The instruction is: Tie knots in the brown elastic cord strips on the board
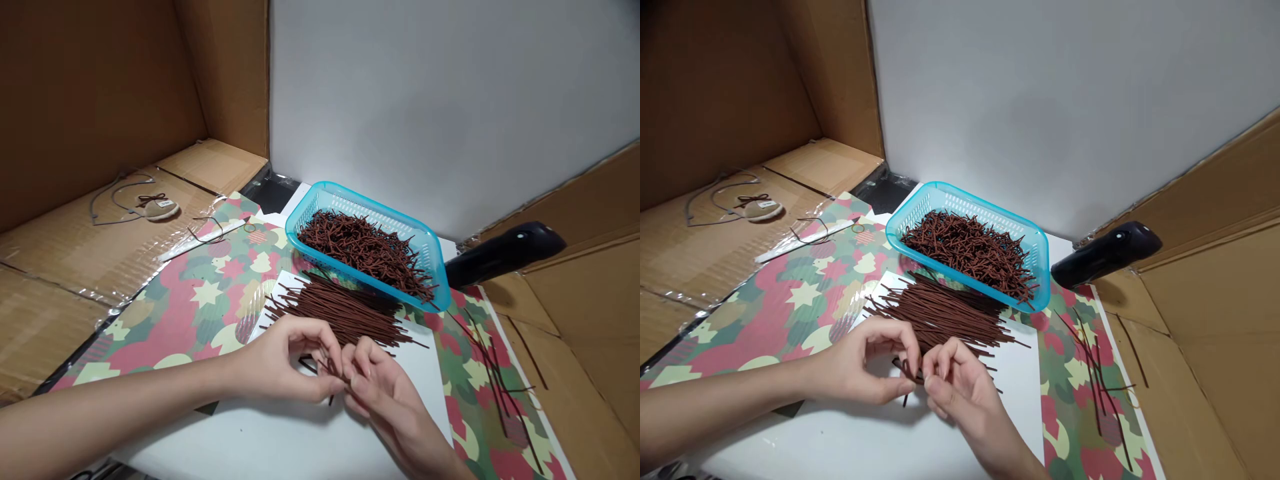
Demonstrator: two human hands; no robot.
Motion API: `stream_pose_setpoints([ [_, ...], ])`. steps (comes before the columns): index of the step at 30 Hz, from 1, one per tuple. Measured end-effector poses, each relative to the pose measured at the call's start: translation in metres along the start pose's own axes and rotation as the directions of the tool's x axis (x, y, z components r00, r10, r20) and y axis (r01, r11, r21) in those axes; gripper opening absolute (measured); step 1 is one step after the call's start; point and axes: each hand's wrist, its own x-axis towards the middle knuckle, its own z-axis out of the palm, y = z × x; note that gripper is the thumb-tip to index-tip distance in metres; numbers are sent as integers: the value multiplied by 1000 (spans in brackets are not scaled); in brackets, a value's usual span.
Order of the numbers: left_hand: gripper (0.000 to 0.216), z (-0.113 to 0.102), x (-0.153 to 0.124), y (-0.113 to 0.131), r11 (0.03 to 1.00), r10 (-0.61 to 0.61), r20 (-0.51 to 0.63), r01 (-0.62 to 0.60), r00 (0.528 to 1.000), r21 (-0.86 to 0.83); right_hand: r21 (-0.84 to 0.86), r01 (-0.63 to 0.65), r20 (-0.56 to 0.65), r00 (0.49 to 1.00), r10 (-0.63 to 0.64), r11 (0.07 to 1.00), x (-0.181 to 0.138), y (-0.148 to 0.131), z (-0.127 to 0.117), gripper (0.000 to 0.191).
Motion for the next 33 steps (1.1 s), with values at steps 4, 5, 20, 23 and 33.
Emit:
stream_pose_setpoints([
  [4,18,-3,3,3,995,-99,-78,98,992,-7,14,80,-117,990,-78,997,0,-4,-2,19],
  [5,18,-4,3,3,995,-102,-87,103,991,3,5,96,-132,987,-95,995,0,-5,-3,18],
  [20,16,-2,4,0,963,20,-16,-15,1000,268,-264,287,-119,938,-326,921,0,5,1,17],
  [23,14,-1,4,1,959,26,5,-26,1000,283,-336,293,-119,930,-349,895,-2,6,2,17],
  [33,4,1,4,3,978,38,91,-56,995,202,-433,295,-90,926,-367,852,-6,8,6,24],
])
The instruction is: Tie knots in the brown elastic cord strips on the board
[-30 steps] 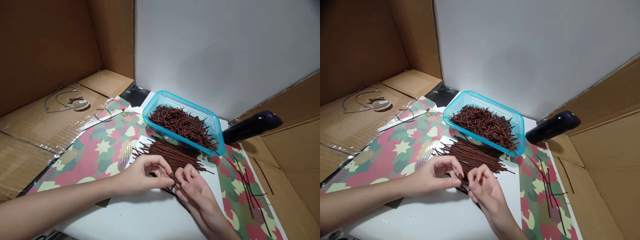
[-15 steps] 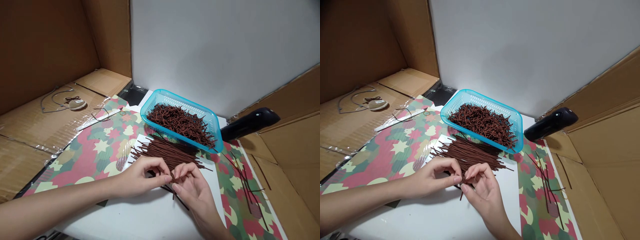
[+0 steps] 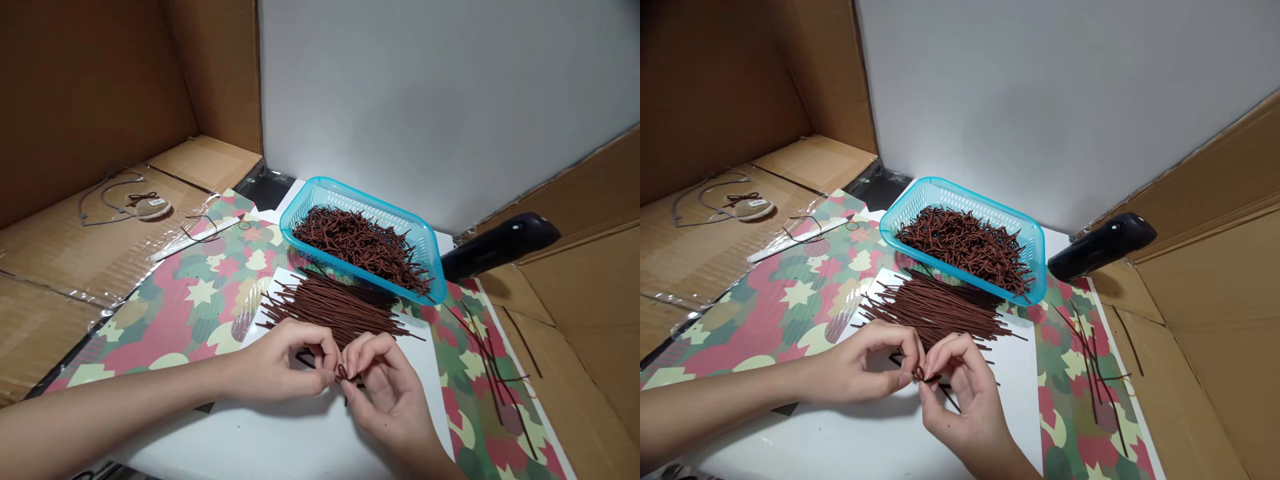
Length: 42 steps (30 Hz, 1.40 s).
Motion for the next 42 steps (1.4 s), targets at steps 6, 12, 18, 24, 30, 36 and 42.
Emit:
stream_pose_setpoints([
  [6,8,-1,-1,-1,1000,23,20,-23,1000,-10,-39,8,6,1000,-8,999,0,-1,0,25],
  [12,12,-1,-2,-3,999,39,19,-39,999,2,-31,10,17,1000,-9,999,0,-1,0,23],
  [18,5,-5,-1,1,1000,31,-52,-31,998,4,-44,86,76,994,-82,995,5,-6,-13,17],
  [24,15,-10,-2,1,999,14,-73,-11,997,42,-107,-9,-34,999,6,994,9,-14,-22,11],
  [30,17,-10,-3,0,996,35,-80,-28,996,90,-263,-80,16,996,87,961,10,-18,-28,6],
  [36,15,-10,-3,0,995,38,-79,-30,996,97,-334,-114,46,989,137,936,12,-22,-33,9],
  [42,21,-10,-4,3,999,-9,-83,11,996,30,-382,-77,59,992,108,921,11,-24,-37,8],
])
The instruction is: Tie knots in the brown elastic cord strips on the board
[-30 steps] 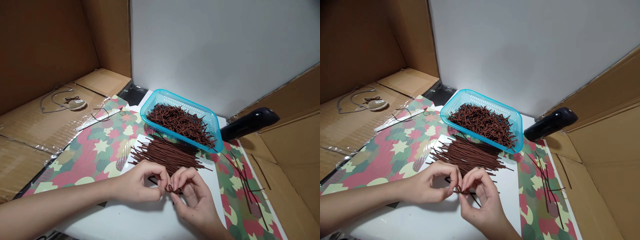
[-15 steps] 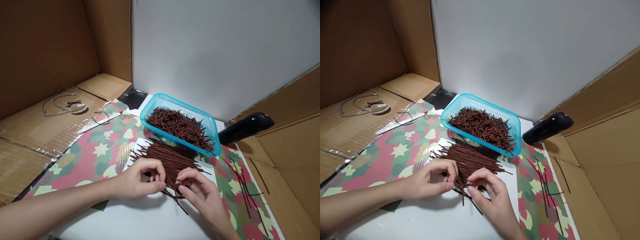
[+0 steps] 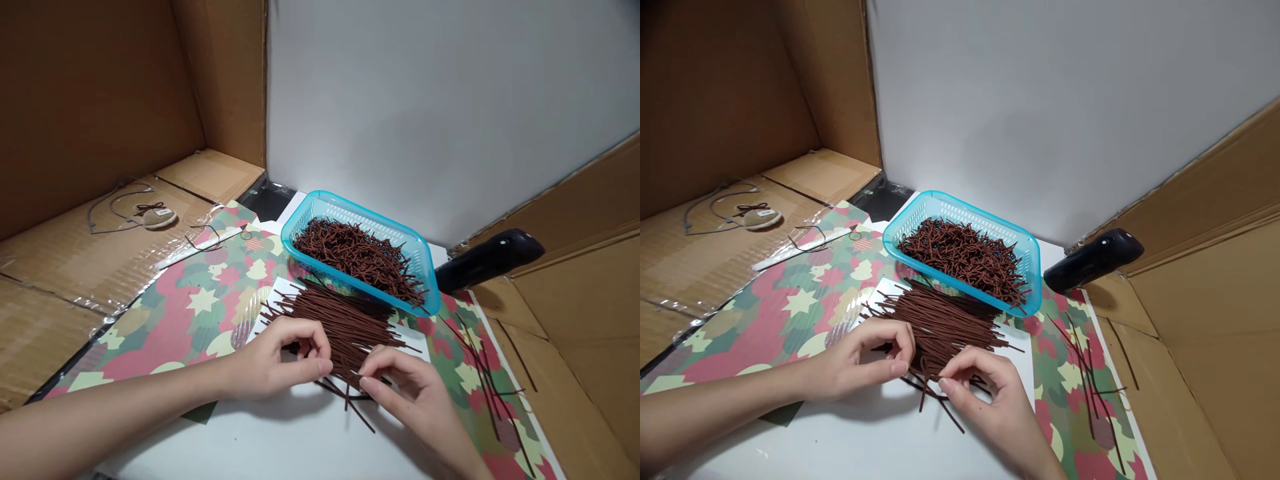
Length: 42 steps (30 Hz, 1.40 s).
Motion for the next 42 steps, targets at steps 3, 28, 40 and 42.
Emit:
stream_pose_setpoints([
  [3,24,0,0,1,995,-33,-81,25,996,-98,-64,27,-6,1000,-27,998,0,0,-3,9],
  [28,28,2,4,-7,984,-100,-162,122,982,128,-442,57,155,988,13,895,3,3,-9,14],
  [40,10,3,1,-17,767,103,0,-80,995,637,-446,183,160,979,-124,876,2,11,2,10],
  [42,11,3,1,-17,764,116,6,-93,993,638,-426,170,149,982,-116,889,1,9,2,10],
])
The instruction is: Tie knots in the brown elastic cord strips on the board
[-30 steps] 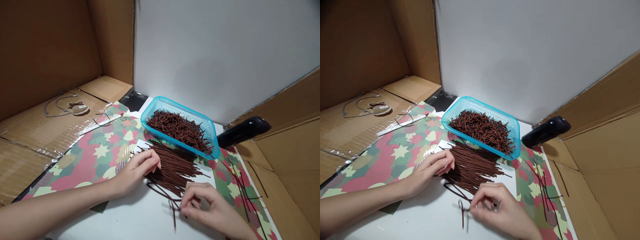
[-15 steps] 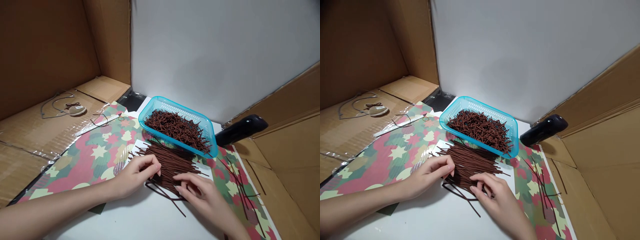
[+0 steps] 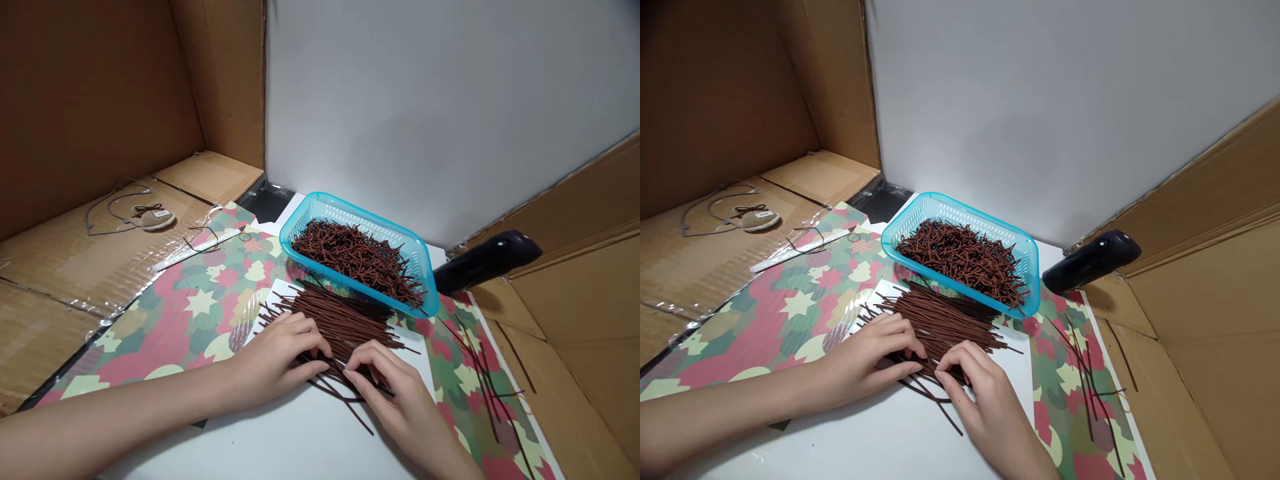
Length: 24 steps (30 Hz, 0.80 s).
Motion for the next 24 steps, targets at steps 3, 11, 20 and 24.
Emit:
stream_pose_setpoints([
  [3,13,-1,0,1,1000,9,-21,-10,1000,-23,45,-36,-20,999,37,998,-1,-3,-1,10],
  [11,15,-2,-1,1,989,100,-87,-108,991,-101,217,-120,20,993,118,969,-3,-5,-4,10],
  [20,11,-12,3,7,581,-95,252,259,963,-771,477,-183,58,983,177,860,-3,-6,-9,9],
  [24,11,-12,4,8,248,-127,374,394,919,-885,681,-253,190,967,168,687,-3,-5,-5,12],
])
